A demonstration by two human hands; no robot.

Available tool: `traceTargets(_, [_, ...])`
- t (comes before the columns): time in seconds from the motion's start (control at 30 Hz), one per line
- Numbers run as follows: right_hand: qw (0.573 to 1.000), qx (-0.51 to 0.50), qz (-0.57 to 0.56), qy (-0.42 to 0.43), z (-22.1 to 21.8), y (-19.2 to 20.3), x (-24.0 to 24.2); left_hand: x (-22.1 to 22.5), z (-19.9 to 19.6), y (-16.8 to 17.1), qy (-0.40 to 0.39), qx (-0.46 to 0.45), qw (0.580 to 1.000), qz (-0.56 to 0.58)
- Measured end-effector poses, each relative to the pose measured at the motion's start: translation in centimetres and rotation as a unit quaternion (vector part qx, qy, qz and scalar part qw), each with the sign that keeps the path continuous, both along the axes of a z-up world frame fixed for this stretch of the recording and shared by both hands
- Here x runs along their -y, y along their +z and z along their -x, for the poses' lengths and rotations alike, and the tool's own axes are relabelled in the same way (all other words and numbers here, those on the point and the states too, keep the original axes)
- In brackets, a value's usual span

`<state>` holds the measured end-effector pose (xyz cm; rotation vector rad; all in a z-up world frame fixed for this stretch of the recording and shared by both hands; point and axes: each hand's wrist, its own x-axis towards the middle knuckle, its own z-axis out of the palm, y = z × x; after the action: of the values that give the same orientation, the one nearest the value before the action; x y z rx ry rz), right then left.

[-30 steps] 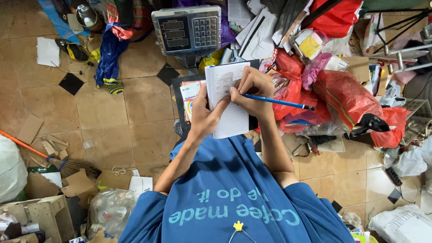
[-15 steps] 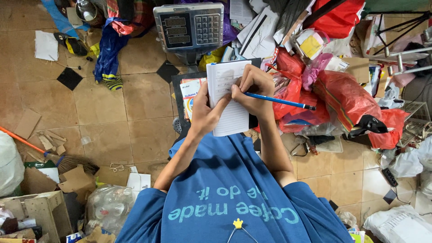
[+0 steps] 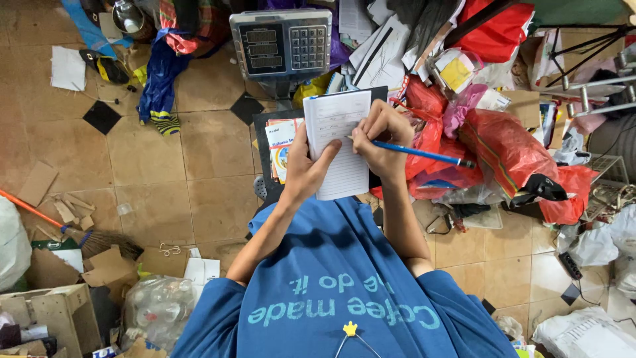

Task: The person weighs bundles of paper or books on a digital scale and records the weights in a notebook.

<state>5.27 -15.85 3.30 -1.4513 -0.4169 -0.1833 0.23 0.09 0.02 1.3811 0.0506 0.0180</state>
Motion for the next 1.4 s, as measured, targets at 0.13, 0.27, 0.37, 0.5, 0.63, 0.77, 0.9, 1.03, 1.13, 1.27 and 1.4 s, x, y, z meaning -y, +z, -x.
traceTargets(0.13, [0.998,0.029,0.043,-0.026,0.4,0.3,-0.1,-0.2,0.0,-1.0,-0.002,0.018,1.000,0.019])
traceTargets(0.27, [0.999,-0.001,0.032,-0.017,0.5,0.9,-0.5,-0.3,-0.3,-1.8,0.031,0.026,0.998,0.044])
traceTargets(0.37, [0.999,0.010,0.043,-0.003,0.7,1.1,-0.6,-0.6,-0.3,-1.4,0.039,0.018,0.997,0.063])
traceTargets(0.5, [0.998,0.017,0.060,0.007,0.9,1.1,-0.7,-1.1,-0.1,-0.7,0.042,0.026,0.999,0.017])
traceTargets(0.63, [0.996,0.037,0.086,-0.005,1.2,1.0,-0.8,-1.4,0.2,-0.4,0.032,0.018,0.999,0.029])
traceTargets(0.77, [0.986,0.080,0.142,-0.039,0.7,0.3,-1.7,-2.1,0.0,-0.6,0.040,0.030,0.999,0.005])
traceTargets(0.9, [0.982,0.096,0.156,-0.051,1.7,-0.5,-2.9,-3.1,1.1,-1.0,0.051,-0.020,0.998,-0.016])
traceTargets(1.03, [0.979,0.112,0.155,-0.070,2.5,-0.4,-4.5,-3.9,2.2,-1.2,0.059,-0.011,0.997,0.046])
traceTargets(1.13, [0.979,0.117,0.139,-0.091,3.4,-0.4,-6.3,-5.4,2.7,-1.2,0.062,-0.009,0.996,0.058])
traceTargets(1.27, [0.978,0.115,0.147,-0.094,4.5,-0.9,-8.1,-7.4,3.6,-1.1,0.059,-0.015,0.996,0.066])
traceTargets(1.4, [0.979,0.114,0.141,-0.092,5.5,-1.4,-9.0,-8.4,4.3,-0.4,0.050,-0.029,0.996,0.071])
